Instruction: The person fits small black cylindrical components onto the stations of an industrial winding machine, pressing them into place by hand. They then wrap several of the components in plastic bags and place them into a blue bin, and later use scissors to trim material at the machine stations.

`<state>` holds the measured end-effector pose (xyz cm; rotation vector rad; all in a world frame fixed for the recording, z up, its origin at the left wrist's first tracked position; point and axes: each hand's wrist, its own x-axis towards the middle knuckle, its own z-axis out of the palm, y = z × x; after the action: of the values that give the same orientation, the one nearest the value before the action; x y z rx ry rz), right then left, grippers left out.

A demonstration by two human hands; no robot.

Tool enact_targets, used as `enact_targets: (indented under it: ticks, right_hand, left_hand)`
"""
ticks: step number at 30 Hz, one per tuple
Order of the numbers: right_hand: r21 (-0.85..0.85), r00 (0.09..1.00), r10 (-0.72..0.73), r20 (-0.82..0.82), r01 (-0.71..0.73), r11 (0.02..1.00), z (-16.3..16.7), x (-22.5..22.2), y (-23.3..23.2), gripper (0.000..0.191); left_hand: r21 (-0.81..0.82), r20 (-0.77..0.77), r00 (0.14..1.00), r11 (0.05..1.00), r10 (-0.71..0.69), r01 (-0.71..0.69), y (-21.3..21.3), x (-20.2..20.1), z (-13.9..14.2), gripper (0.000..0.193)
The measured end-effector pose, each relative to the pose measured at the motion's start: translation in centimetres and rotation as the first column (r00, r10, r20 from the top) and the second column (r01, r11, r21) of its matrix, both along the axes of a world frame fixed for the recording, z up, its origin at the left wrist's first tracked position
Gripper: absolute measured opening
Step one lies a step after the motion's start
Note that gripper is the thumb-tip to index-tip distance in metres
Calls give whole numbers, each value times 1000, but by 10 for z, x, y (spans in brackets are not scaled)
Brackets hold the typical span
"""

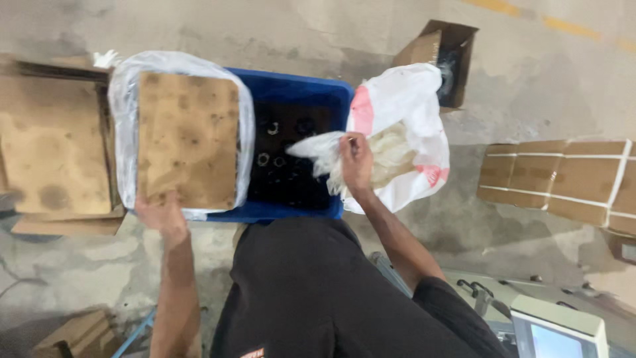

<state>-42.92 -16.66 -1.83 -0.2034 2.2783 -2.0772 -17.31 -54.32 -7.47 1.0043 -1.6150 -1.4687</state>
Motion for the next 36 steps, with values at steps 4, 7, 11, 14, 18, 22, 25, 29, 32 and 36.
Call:
enact_targets:
  ticks: [4,7,11,14,18,22,25,29,32,36]
  right_hand:
    - [-53,856,-491,-163,489,871,15,-43,62,18]
    - [59,750,-617,-239,646,761,-5,-48,84,24]
    - [459,865,-352,358,164,873,-42,-29,76,38]
    - [732,977,-184,109,46,679,-66,-23,79,42]
    - [182,802,-276,530,210,960,-65,-35,77,27]
    - [50,783,-194,590,204,978,-62,-57,75,25]
    - [55,800,-209,562,217,975,-64,-70,78,23]
    - [55,827,-151,541,145,988,-70,-77,80,26]
    - [38,835,-122,537,121,992,-71,-74,77,25]
    - [68,827,-165,538,152,986,-74,-60,83,26]
  left_hand:
    - [116,393,903,965,174,-236,-12,12,6,62]
    - [266,408,874,882,263,-389,-17,7,9,69]
    - [694,-181,851,677,493,-245,-23,-4,13,55]
    - [465,92,776,662,624,-588,-18,-11,21,32]
    - [598,-76,907,747,413,-291,5,-14,32,9]
    - [-16,-233,931,956,280,-292,26,-33,54,14]
    - [9,-286,895,935,343,-355,-15,-22,85,30]
    - [131,-219,722,753,656,-645,-126,6,121,29]
    - [237,-202,653,684,730,-690,-182,26,133,34]
    - [266,-210,710,738,672,-620,-214,31,120,29]
